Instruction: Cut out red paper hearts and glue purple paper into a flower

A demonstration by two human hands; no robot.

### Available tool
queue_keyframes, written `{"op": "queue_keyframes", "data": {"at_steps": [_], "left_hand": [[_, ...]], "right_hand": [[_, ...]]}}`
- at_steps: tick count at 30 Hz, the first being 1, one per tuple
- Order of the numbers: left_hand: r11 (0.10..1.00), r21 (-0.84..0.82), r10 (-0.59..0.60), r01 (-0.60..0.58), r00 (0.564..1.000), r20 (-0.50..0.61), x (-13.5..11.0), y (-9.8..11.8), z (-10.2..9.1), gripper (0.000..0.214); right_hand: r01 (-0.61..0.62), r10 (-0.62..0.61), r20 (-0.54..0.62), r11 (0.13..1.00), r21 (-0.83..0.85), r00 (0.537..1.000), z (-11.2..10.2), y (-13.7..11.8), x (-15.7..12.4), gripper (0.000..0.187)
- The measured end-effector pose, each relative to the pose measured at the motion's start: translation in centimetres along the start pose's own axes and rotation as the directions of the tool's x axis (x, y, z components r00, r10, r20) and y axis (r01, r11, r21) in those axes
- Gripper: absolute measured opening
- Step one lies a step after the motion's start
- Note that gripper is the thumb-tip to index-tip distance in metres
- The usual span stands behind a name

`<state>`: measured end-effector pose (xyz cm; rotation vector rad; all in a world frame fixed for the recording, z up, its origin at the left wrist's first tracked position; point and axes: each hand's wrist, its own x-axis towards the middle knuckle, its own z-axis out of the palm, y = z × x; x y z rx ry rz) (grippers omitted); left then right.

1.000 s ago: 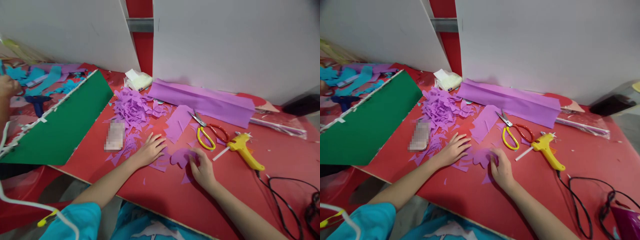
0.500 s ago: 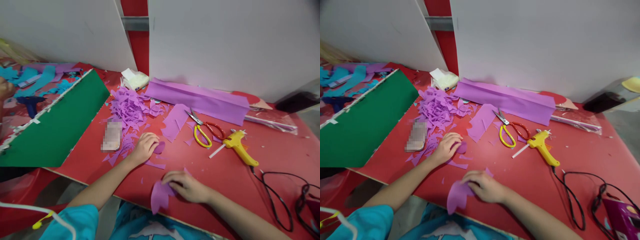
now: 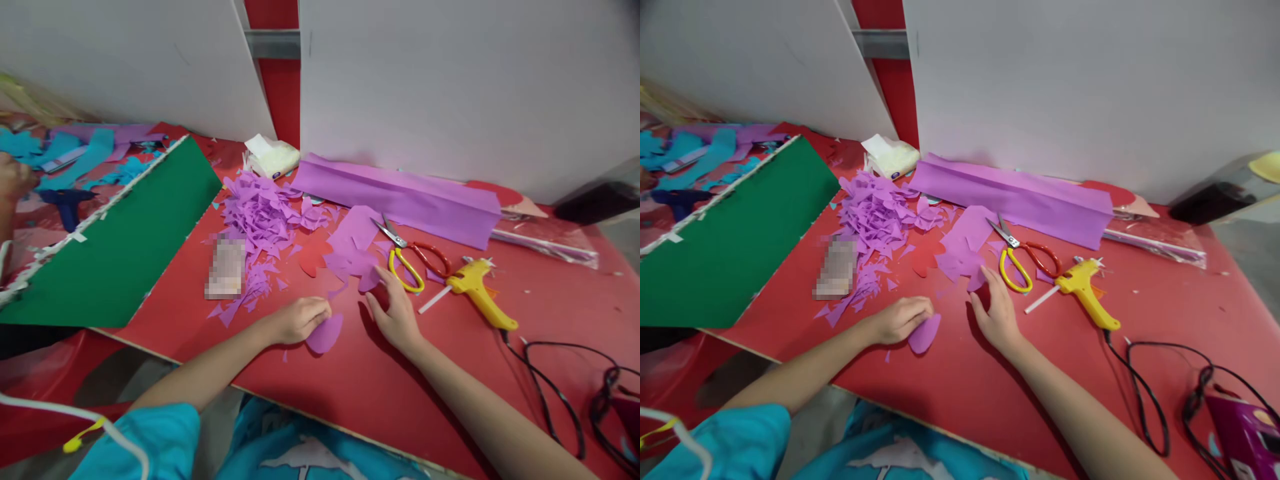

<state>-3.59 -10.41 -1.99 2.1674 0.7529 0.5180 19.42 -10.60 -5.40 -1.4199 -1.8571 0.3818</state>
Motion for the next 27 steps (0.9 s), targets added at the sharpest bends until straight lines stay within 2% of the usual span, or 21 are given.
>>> {"op": "queue_keyframes", "data": {"at_steps": [2,5,9,13,16,19,22,24,27], "left_hand": [[0.999,0.038,0.036,-0.036,0.999,0.006,0.3,-0.3,0.5,0.026],[0.992,0.120,0.029,-0.022,0.998,-0.055,0.7,-1.2,0.6,0.026],[0.977,0.203,-0.018,0.057,0.981,-0.191,1.1,-2.6,-0.3,0.024],[0.976,0.166,-0.072,0.138,0.934,-0.350,0.9,-2.3,-1.4,0.017],[0.974,0.021,-0.198,0.224,0.900,-0.389,1.0,-0.8,-1.7,0.011],[0.954,-0.148,-0.296,0.262,0.906,-0.302,1.5,0.5,-1.7,0.006],[0.913,-0.270,-0.343,0.308,0.934,-0.096,2.5,0.9,-1.2,0.004],[0.919,-0.233,-0.321,0.319,0.947,0.030,3.1,0.7,-0.7,0.008],[0.990,0.010,-0.140,0.139,0.989,0.056,3.8,0.2,0.2,0.006]], "right_hand": [[0.003,-0.002,-0.050,1.000,0.015,0.999,-0.4,-0.1,0.0,0.039],[0.013,-0.009,-0.103,0.999,0.038,0.995,-0.7,-0.1,0.1,0.026],[0.018,0.002,-0.097,0.981,0.195,0.995,-0.9,0.0,0.1,0.018],[-0.036,0.006,0.080,0.922,0.384,0.997,-1.4,-0.1,0.3,0.019],[-0.030,-0.087,0.271,0.916,0.399,0.959,-2.1,-0.2,0.7,0.024],[0.031,-0.142,0.361,0.955,0.296,0.922,-2.8,-0.1,1.1,0.027],[0.119,-0.157,0.325,0.984,0.133,0.933,-2.9,0.2,1.2,0.024],[0.169,-0.176,0.296,0.984,0.049,0.939,-2.7,0.4,0.9,0.022],[0.224,-0.207,0.289,0.974,-0.026,0.935,-2.1,0.7,0.3,0.021]]}}
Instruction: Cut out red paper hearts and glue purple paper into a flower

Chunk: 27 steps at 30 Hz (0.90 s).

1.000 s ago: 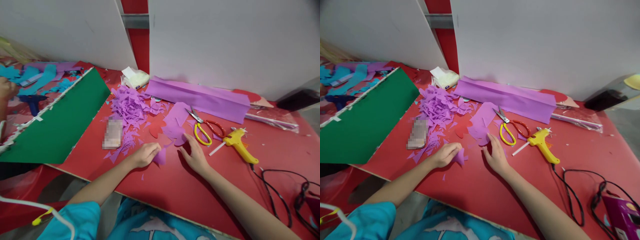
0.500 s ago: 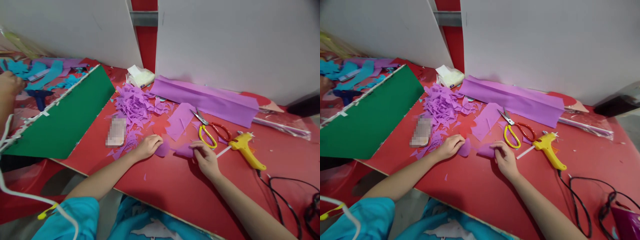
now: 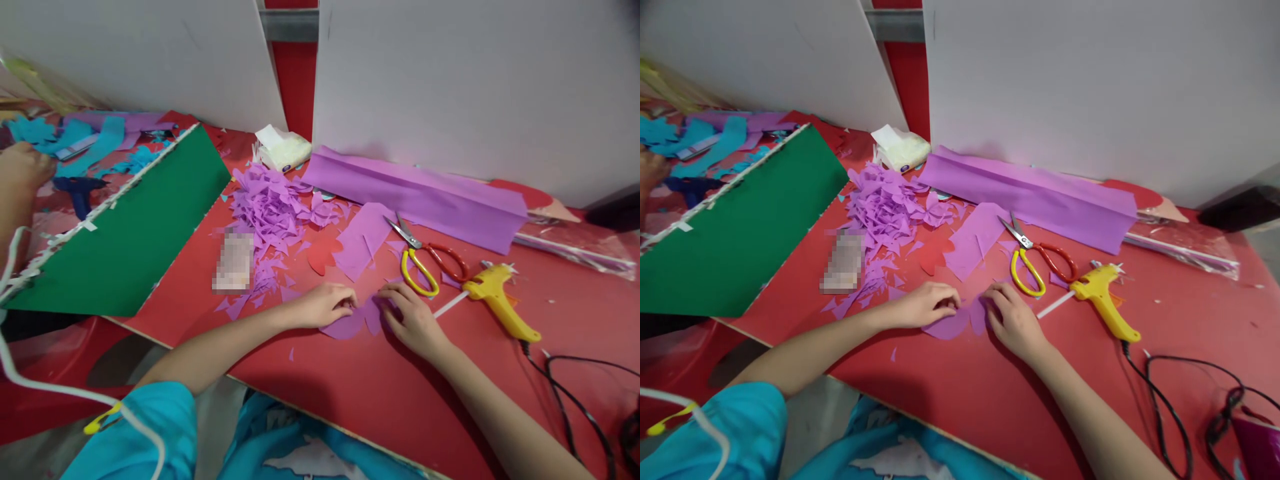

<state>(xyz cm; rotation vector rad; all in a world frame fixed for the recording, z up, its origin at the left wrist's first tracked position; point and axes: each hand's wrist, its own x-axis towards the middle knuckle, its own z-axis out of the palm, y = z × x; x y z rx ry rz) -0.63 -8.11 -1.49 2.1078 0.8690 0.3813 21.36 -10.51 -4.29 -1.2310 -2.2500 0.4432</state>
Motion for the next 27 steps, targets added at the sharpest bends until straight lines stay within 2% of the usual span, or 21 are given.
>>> {"op": "queue_keyframes", "data": {"at_steps": [3,6,9,13,18,22,27], "left_hand": [[0.970,0.208,0.137,-0.129,0.990,-0.024,0.2,-0.3,0.6,0.014],[0.916,0.375,0.218,-0.141,0.961,-0.172,0.0,-0.4,0.9,0.017],[0.860,0.493,0.305,-0.134,0.909,-0.284,-0.6,-0.4,1.0,0.018],[0.777,0.600,0.363,-0.191,0.915,-0.178,-1.3,-0.4,1.6,0.019],[0.764,0.621,0.308,-0.176,0.945,-0.111,-1.6,-0.6,2.5,0.019],[0.765,0.611,0.325,-0.203,0.941,-0.094,-1.4,-1.0,2.4,0.024],[0.711,0.677,0.361,-0.192,0.925,-0.118,-1.4,-1.3,2.0,0.027]], "right_hand": [[0.063,-0.063,0.001,0.997,-0.053,0.998,0.7,0.1,-0.3,0.023],[0.101,-0.106,-0.031,0.988,-0.115,0.994,1.0,0.0,-0.3,0.026],[0.048,-0.071,-0.118,0.981,-0.189,0.990,0.8,-0.6,-0.4,0.030],[-0.034,-0.017,-0.183,0.962,-0.272,0.983,0.7,-1.7,-1.0,0.026],[-0.075,0.055,-0.078,0.958,-0.276,0.995,1.0,-2.7,-2.1,0.028],[-0.053,0.049,-0.023,0.971,-0.231,0.999,1.1,-2.8,-2.4,0.029],[-0.005,0.002,-0.014,0.979,-0.206,1.000,1.1,-2.3,-2.5,0.033]]}}
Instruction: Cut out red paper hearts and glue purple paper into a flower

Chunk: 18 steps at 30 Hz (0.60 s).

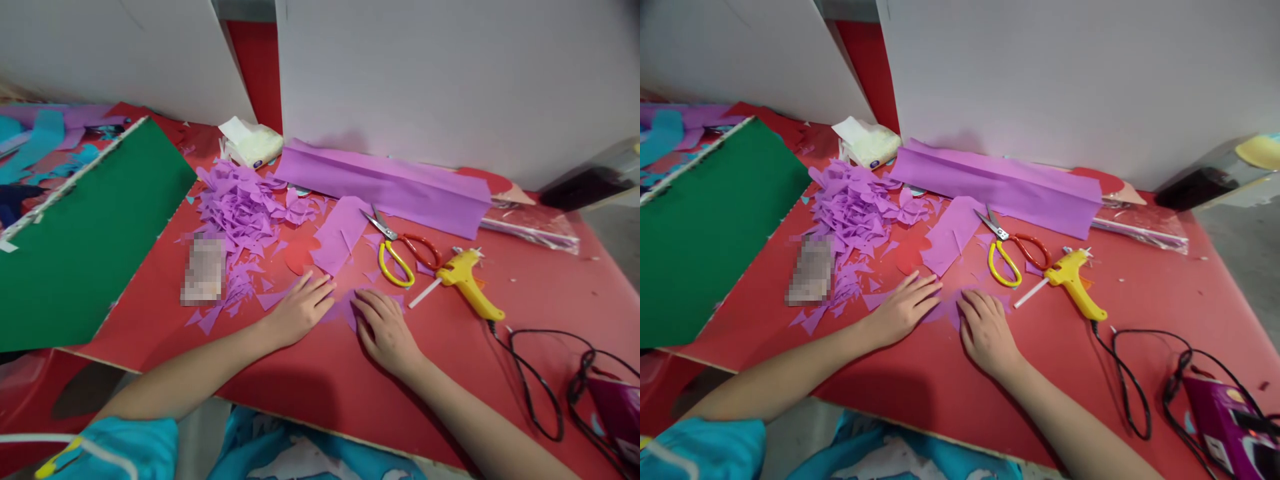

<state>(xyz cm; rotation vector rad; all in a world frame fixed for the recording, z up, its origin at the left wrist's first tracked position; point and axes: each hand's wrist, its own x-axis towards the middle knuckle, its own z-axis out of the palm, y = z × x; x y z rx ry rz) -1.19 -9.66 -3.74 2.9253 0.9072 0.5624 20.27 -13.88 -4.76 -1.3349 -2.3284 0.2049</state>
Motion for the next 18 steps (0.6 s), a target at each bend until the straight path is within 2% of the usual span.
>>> {"op": "queue_keyframes", "data": {"at_steps": [3,5,8,12,15,18], "left_hand": [[0.999,-0.015,-0.040,0.039,0.997,-0.060,0.0,-0.1,-0.2,0.024],[0.998,-0.046,-0.047,0.044,0.998,-0.052,0.0,-0.3,-0.3,0.024],[0.995,-0.100,-0.023,0.027,0.999,0.040,0.1,-0.8,-0.4,0.031],[0.988,-0.145,-0.032,0.055,0.987,0.156,0.4,-1.6,-0.6,0.035],[0.987,-0.122,-0.078,0.105,0.975,0.206,0.5,-2.2,-0.7,0.037],[0.987,-0.087,-0.113,0.135,0.968,0.223,0.5,-3.0,-0.8,0.038]], "right_hand": [[0.012,-0.012,-0.004,1.000,0.015,1.000,-0.2,0.0,0.0,0.036],[0.019,-0.020,0.019,1.000,0.021,1.000,-0.5,-0.3,0.1,0.035],[0.099,-0.102,0.128,0.995,0.029,0.986,-1.0,-0.9,0.3,0.040],[0.209,-0.224,0.258,0.974,0.085,0.940,-1.2,-1.4,0.4,0.046],[0.211,-0.230,0.245,0.972,0.104,0.942,-1.1,-1.3,0.3,0.043],[0.234,-0.254,0.183,0.964,0.127,0.950,-1.3,-1.0,0.3,0.036]]}}
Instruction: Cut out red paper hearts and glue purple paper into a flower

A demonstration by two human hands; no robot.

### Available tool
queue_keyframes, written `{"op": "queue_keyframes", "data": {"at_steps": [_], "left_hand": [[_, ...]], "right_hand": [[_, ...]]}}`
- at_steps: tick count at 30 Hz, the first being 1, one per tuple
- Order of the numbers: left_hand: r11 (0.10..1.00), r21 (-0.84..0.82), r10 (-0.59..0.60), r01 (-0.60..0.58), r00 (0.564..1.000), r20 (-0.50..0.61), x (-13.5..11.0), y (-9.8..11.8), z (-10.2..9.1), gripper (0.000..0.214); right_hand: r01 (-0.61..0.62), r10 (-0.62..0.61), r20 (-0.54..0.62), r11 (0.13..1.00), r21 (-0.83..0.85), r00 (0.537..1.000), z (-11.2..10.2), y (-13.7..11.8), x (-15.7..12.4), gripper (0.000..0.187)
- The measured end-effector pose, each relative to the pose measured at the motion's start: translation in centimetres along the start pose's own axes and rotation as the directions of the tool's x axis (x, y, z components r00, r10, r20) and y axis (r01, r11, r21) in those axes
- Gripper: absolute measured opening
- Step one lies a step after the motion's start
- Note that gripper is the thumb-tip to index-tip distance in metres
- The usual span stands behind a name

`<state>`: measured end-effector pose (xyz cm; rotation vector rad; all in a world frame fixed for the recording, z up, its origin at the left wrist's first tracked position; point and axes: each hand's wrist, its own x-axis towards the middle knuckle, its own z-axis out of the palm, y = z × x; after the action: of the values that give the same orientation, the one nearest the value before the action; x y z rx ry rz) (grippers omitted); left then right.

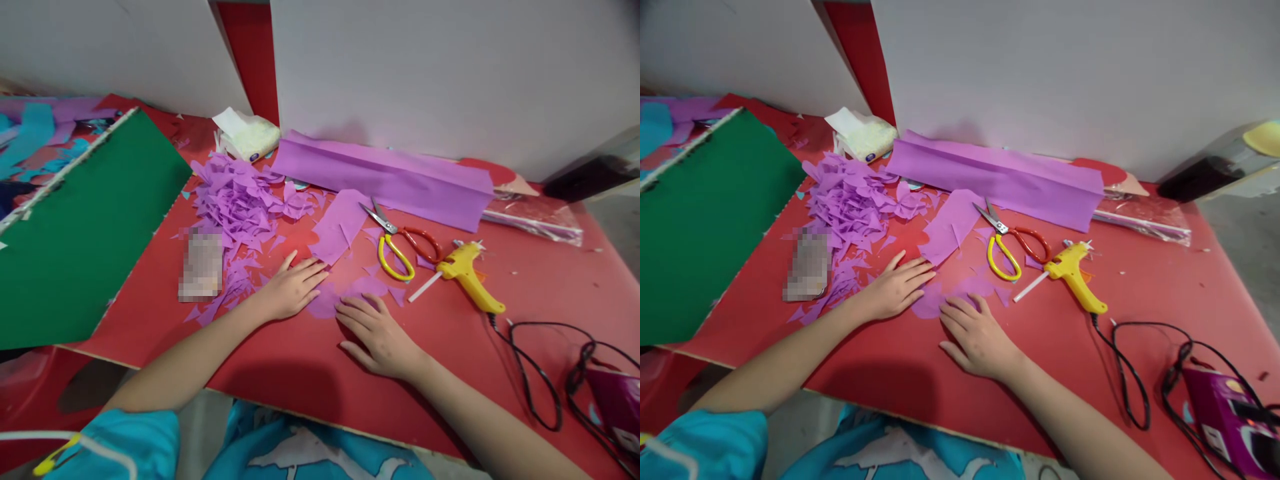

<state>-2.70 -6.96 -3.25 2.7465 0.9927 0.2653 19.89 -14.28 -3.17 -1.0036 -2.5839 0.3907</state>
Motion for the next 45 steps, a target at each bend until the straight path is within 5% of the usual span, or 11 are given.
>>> {"op": "queue_keyframes", "data": {"at_steps": [5,10,14,16,19,22,27,32,39,42,45], "left_hand": [[0.987,0.099,-0.122,0.130,0.989,-0.082,0.0,-1.4,0.1,0.039],[0.945,0.202,-0.215,0.257,0.954,-0.208,0.0,-1.9,-0.4,0.032],[0.939,0.250,-0.136,0.237,0.922,-0.364,-0.1,-1.2,-1.2,0.023],[0.965,0.251,0.023,0.081,0.922,-0.386,-0.3,-0.5,-1.4,0.020],[0.938,0.165,0.339,-0.306,0.910,-0.240,-0.4,0.6,-1.1,0.019],[0.866,0.033,0.499,-0.498,0.866,-0.034,-0.5,1.6,-0.6,0.021],[0.893,0.080,0.440,-0.442,0.897,0.041,-0.6,2.0,-0.5,0.020],[0.936,0.220,0.289,-0.274,0.957,-0.035,-0.6,1.7,-0.7,0.021],[0.976,0.142,0.192,-0.165,0.961,-0.199,-0.5,1.7,-0.9,0.019],[0.973,0.078,0.229,-0.218,0.952,-0.205,-0.4,1.0,-1.5,0.016],[0.939,-0.046,0.340,-0.342,0.940,-0.041,-0.3,0.4,-2.1,0.019]], "right_hand": [[0.044,-0.041,-0.108,0.998,0.032,0.993,-0.4,0.1,0.1,0.016],[0.053,-0.043,-0.205,0.998,0.044,0.978,-0.3,0.2,0.1,0.015],[-0.092,0.086,-0.328,0.996,-0.002,0.941,0.1,0.7,-0.1,0.023],[-0.139,0.122,-0.351,0.990,-0.023,0.929,0.3,1.0,-0.2,0.024],[-0.170,0.143,-0.315,0.984,-0.059,0.938,0.6,1.3,-0.1,0.025],[-0.203,0.169,-0.274,0.974,-0.101,0.947,0.7,1.4,0.0,0.024],[-0.275,0.234,-0.270,0.953,-0.126,0.934,0.5,1.2,0.0,0.019],[-0.231,0.200,-0.247,0.968,-0.102,0.948,0.3,1.2,0.0,0.018],[-0.118,0.100,-0.294,0.992,-0.044,0.950,0.2,1.0,-0.1,0.022],[-0.174,0.149,-0.344,0.984,-0.043,0.927,0.0,1.1,-0.1,0.020],[-0.175,0.157,-0.306,0.984,-0.031,0.939,-0.4,1.3,-0.1,0.014]]}}
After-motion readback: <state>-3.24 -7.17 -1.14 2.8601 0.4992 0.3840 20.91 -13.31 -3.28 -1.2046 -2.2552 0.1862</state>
